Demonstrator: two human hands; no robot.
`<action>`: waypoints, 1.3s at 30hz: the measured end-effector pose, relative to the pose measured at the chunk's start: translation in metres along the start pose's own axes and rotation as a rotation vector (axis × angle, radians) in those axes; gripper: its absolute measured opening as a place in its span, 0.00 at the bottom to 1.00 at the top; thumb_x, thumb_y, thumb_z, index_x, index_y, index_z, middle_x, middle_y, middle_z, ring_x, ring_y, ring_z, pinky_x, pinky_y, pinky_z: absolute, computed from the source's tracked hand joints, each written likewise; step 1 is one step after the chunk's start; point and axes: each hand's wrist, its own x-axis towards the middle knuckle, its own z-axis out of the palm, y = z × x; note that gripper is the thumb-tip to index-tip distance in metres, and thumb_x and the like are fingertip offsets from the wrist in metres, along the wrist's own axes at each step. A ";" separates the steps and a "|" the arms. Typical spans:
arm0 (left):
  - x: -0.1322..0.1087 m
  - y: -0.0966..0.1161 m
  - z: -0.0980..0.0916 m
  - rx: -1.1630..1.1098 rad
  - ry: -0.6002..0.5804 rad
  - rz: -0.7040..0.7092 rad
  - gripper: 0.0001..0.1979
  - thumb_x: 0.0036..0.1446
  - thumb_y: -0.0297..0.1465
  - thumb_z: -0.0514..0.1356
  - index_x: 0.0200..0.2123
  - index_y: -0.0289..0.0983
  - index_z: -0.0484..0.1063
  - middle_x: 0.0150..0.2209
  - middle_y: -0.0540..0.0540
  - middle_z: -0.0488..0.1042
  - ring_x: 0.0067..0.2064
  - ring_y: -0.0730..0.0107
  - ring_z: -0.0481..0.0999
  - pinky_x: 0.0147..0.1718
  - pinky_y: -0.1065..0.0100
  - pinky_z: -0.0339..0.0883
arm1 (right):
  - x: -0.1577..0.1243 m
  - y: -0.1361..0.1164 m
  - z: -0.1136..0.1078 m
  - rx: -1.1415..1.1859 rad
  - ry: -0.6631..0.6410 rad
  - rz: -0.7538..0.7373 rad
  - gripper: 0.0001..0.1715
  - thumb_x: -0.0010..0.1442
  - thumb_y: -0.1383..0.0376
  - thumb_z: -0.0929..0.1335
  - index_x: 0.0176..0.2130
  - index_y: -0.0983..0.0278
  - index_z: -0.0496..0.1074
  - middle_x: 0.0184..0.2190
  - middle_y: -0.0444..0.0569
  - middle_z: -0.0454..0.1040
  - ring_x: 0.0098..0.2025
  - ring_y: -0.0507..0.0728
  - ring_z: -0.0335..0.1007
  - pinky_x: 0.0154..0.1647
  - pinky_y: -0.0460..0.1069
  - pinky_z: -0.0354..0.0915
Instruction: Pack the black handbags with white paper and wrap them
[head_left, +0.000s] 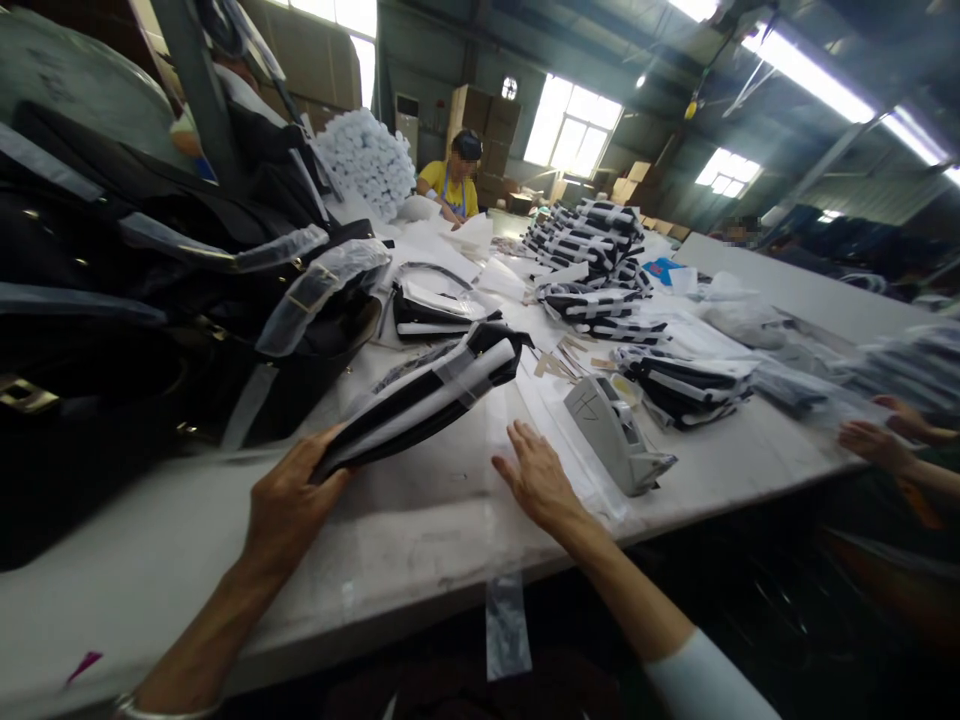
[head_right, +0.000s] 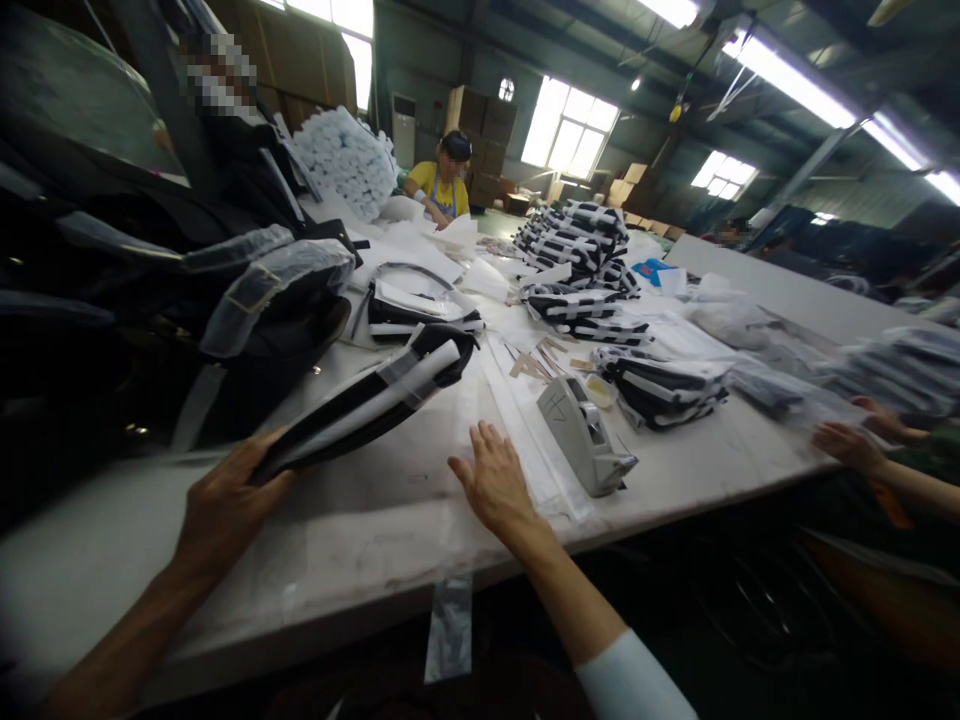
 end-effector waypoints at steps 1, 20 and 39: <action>0.000 0.001 0.000 -0.011 0.000 0.004 0.18 0.65 0.37 0.57 0.55 0.39 0.70 0.50 0.43 0.78 0.49 0.57 0.80 0.52 0.59 0.73 | 0.005 -0.003 0.015 -0.034 -0.020 0.007 0.32 0.68 0.53 0.63 0.63 0.71 0.66 0.64 0.65 0.64 0.69 0.69 0.55 0.67 0.66 0.49; -0.018 0.043 0.051 0.111 -0.193 0.588 0.17 0.67 0.22 0.49 0.56 0.31 0.67 0.50 0.38 0.77 0.51 0.61 0.77 0.50 0.61 0.71 | -0.057 -0.053 0.000 0.289 0.200 -0.562 0.08 0.66 0.68 0.66 0.40 0.60 0.76 0.31 0.47 0.79 0.34 0.56 0.75 0.37 0.51 0.69; -0.027 0.031 0.053 0.023 -0.159 0.600 0.19 0.68 0.22 0.47 0.59 0.30 0.66 0.55 0.37 0.75 0.57 0.58 0.73 0.57 0.55 0.70 | 0.222 -0.040 0.037 0.194 -0.416 0.379 0.18 0.50 0.54 0.76 0.23 0.64 0.73 0.16 0.45 0.72 0.22 0.54 0.71 0.24 0.46 0.66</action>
